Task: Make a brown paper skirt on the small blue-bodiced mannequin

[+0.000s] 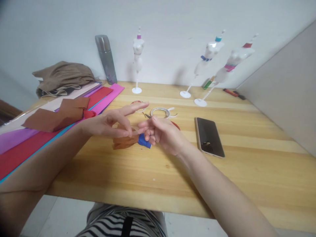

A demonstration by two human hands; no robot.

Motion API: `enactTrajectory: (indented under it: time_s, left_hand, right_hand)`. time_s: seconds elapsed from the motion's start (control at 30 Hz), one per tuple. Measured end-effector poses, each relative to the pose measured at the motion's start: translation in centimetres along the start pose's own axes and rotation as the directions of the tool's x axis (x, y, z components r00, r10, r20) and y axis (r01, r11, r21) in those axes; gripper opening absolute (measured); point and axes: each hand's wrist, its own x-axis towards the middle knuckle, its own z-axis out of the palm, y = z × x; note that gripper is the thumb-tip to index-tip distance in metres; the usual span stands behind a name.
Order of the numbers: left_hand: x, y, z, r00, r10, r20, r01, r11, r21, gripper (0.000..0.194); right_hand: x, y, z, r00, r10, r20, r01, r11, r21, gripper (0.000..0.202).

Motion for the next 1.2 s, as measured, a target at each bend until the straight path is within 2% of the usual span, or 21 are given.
enactTrajectory:
  time_s: [0.13,0.4,0.6,0.77,1.0,1.2]
  left_hand:
    - [0.1,-0.8,0.1,1.0,0.009,0.017,-0.008,0.998,-0.059,0.018]
    - [0.1,-1.2,0.1,0.999,-0.015,0.037,0.016,1.0,-0.027,0.025]
    - [0.3,-0.9,0.5,0.997,0.024,0.068,-0.02,0.999,-0.049,0.02]
    - [0.3,-0.5,0.7,0.998,0.032,0.063,-0.031,0.999,-0.023,0.024]
    - [0.3,-0.8,0.8,0.998,0.062,0.026,-0.061,0.998,-0.032,0.021]
    - [0.3,-1.5,1.2,1.0,-0.029,-0.01,0.029,0.998,0.047,0.018]
  right_hand:
    - [-0.1,0.0,-0.4,0.999,-0.048,-0.023,0.048,0.999,-0.025,0.048]
    - [0.1,0.5,-0.8,0.996,-0.081,-0.041,0.076,0.99,-0.118,0.036]
    - [0.3,0.8,-0.3,0.999,-0.043,-0.03,0.039,0.992,-0.122,0.049]
    - [0.1,0.7,-0.1,0.998,-0.06,-0.005,0.059,0.987,-0.15,0.045]
    - [0.0,0.2,0.0,0.995,-0.096,0.001,0.094,0.967,-0.238,0.051]
    - [0.1,0.3,-0.1,0.988,-0.143,-0.051,0.125,0.958,-0.259,0.053]
